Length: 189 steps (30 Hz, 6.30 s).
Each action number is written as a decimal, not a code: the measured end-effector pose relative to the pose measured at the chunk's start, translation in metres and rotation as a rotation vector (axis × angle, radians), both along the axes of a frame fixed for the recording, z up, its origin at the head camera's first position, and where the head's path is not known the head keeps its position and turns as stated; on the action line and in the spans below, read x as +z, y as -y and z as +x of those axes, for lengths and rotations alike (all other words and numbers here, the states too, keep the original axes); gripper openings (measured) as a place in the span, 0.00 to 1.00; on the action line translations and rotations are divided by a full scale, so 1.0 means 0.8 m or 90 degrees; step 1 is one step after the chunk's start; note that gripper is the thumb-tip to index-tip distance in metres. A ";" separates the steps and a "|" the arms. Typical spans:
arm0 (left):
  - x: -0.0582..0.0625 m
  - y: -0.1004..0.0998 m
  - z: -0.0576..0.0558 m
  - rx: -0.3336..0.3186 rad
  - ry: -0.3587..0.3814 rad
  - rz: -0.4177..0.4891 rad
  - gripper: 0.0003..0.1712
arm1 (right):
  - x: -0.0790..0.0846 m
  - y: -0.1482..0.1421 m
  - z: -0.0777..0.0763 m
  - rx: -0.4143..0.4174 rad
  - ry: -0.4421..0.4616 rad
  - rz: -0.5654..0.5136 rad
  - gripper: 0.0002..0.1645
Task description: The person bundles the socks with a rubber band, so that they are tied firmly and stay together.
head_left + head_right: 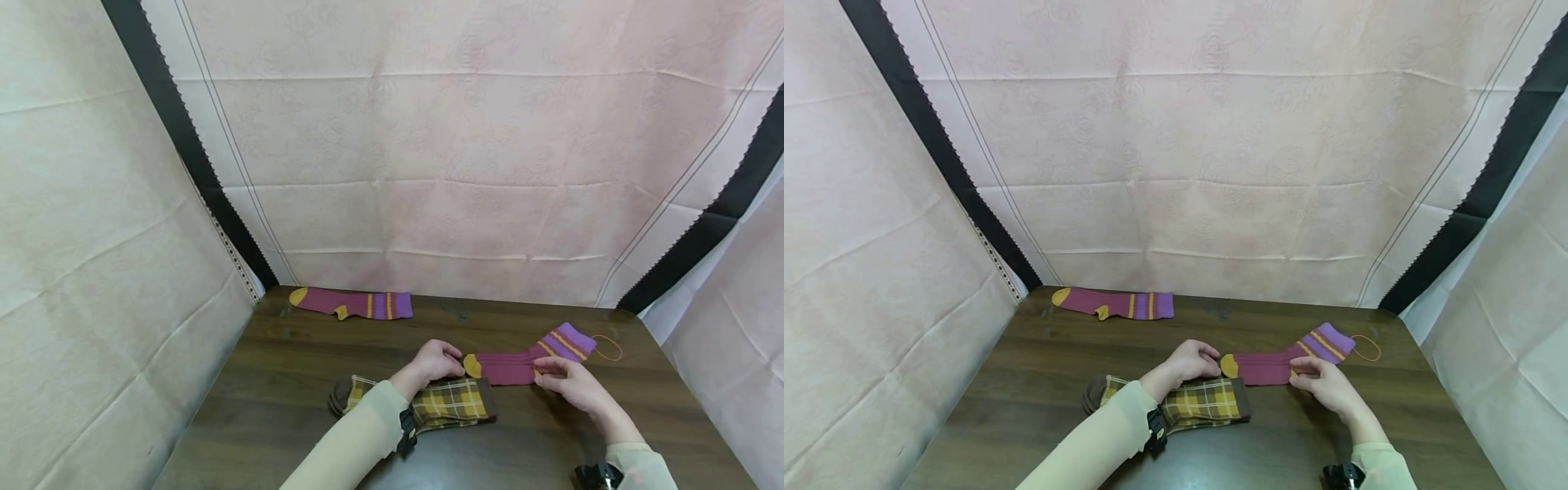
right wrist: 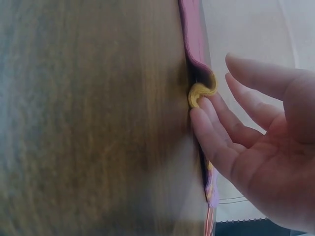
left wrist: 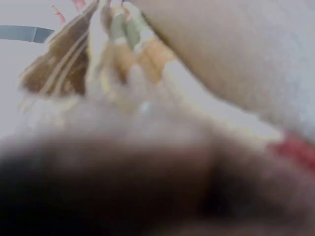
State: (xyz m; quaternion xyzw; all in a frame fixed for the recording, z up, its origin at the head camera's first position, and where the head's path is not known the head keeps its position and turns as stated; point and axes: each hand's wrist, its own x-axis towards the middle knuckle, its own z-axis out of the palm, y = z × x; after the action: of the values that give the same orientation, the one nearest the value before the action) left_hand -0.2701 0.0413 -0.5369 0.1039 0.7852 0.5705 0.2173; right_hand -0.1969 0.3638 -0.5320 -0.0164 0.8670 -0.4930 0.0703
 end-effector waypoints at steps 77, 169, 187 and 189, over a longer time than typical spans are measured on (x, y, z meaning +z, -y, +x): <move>-0.013 0.006 -0.018 0.232 -0.036 0.044 0.09 | -0.022 -0.075 -0.040 -0.295 -0.033 0.151 0.31; 0.015 0.030 -0.018 0.153 0.033 0.124 0.08 | 0.008 -0.064 -0.012 -0.342 -0.045 -0.204 0.35; 0.045 0.067 -0.009 0.134 0.019 0.188 0.14 | 0.046 -0.040 0.004 -0.289 -0.107 -0.313 0.19; 0.048 0.074 -0.008 0.131 0.016 0.191 0.14 | 0.051 -0.035 0.005 -0.279 -0.111 -0.303 0.19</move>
State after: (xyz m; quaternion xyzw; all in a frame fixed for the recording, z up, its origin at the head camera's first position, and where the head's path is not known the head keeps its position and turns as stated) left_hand -0.2767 -0.0178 -0.4981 0.0474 0.6951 0.7016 0.1495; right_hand -0.1928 0.3916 -0.4909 0.1119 0.7133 -0.6817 -0.1178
